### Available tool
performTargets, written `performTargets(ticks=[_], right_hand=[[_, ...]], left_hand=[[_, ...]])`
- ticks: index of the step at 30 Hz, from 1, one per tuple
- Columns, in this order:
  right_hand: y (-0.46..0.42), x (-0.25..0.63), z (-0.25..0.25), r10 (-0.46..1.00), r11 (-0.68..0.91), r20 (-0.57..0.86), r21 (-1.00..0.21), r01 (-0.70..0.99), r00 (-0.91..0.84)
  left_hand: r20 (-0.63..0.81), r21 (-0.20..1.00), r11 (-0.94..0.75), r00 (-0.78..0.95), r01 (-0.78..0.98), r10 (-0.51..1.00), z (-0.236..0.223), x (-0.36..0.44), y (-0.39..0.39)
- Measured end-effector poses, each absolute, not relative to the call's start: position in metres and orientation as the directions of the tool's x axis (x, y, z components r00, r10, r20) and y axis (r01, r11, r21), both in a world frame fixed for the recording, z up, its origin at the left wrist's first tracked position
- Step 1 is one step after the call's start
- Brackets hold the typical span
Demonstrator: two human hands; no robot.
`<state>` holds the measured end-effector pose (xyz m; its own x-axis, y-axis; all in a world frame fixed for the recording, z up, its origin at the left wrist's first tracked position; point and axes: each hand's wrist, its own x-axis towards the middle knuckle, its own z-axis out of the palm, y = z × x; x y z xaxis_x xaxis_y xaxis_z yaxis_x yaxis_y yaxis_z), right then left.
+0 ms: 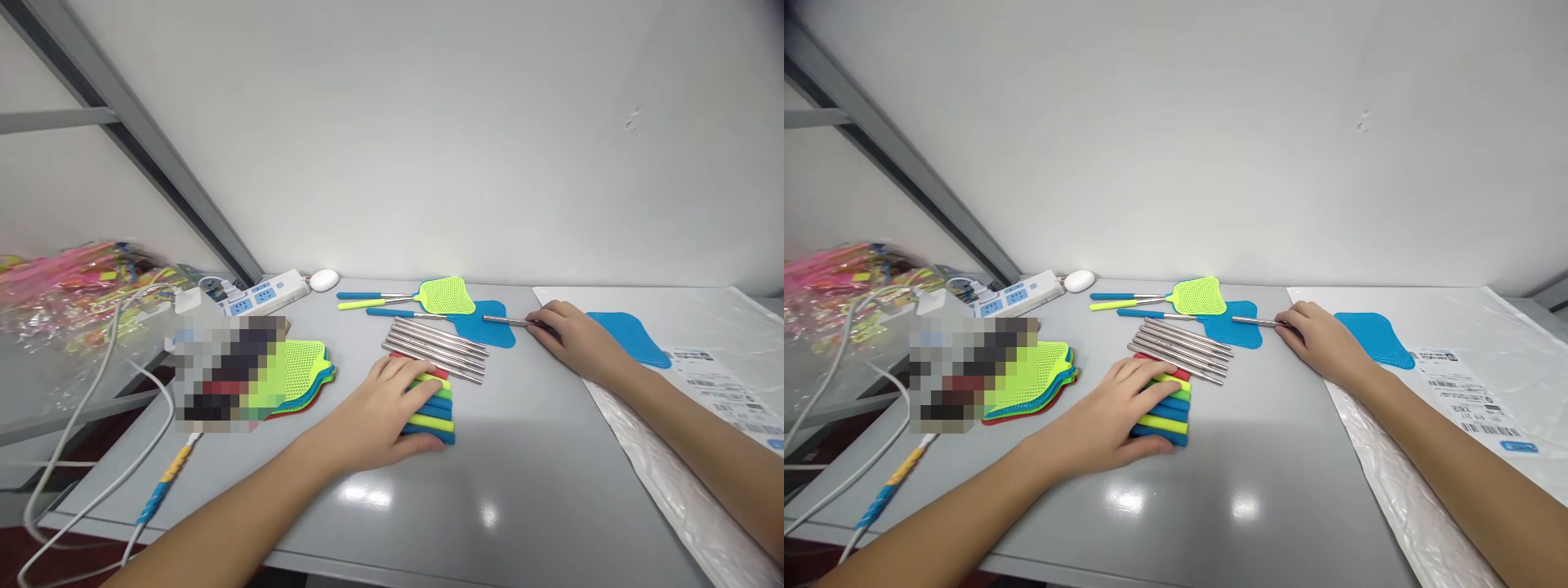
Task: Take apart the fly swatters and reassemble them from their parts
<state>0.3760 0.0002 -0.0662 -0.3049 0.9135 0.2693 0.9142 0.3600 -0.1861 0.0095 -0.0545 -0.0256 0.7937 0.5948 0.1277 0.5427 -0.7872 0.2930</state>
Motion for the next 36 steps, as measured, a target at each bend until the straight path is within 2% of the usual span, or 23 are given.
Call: performTargets(ticks=[6, 26, 36], right_hand=[[0.001, 0.376, -0.066, 0.924, 0.341, 0.256, -0.216, 0.915, -0.284], [0.002, 0.376, -0.065, 0.924, 0.345, 0.255, -0.238, 0.908, -0.284], [0.002, 0.378, -0.068, 0.925, 0.349, 0.238, -0.22, 0.911, -0.297]], left_hand=[[0.125, 0.327, -0.776, 0.79, 0.539, 0.6, -0.027, 0.012, -0.053], [0.078, 0.325, -0.741, 0.765, 0.587, 0.639, -0.029, 0.02, -0.058], [0.039, 0.389, -0.72, 0.77, 0.575, 0.637, -0.029, 0.01, -0.055]])
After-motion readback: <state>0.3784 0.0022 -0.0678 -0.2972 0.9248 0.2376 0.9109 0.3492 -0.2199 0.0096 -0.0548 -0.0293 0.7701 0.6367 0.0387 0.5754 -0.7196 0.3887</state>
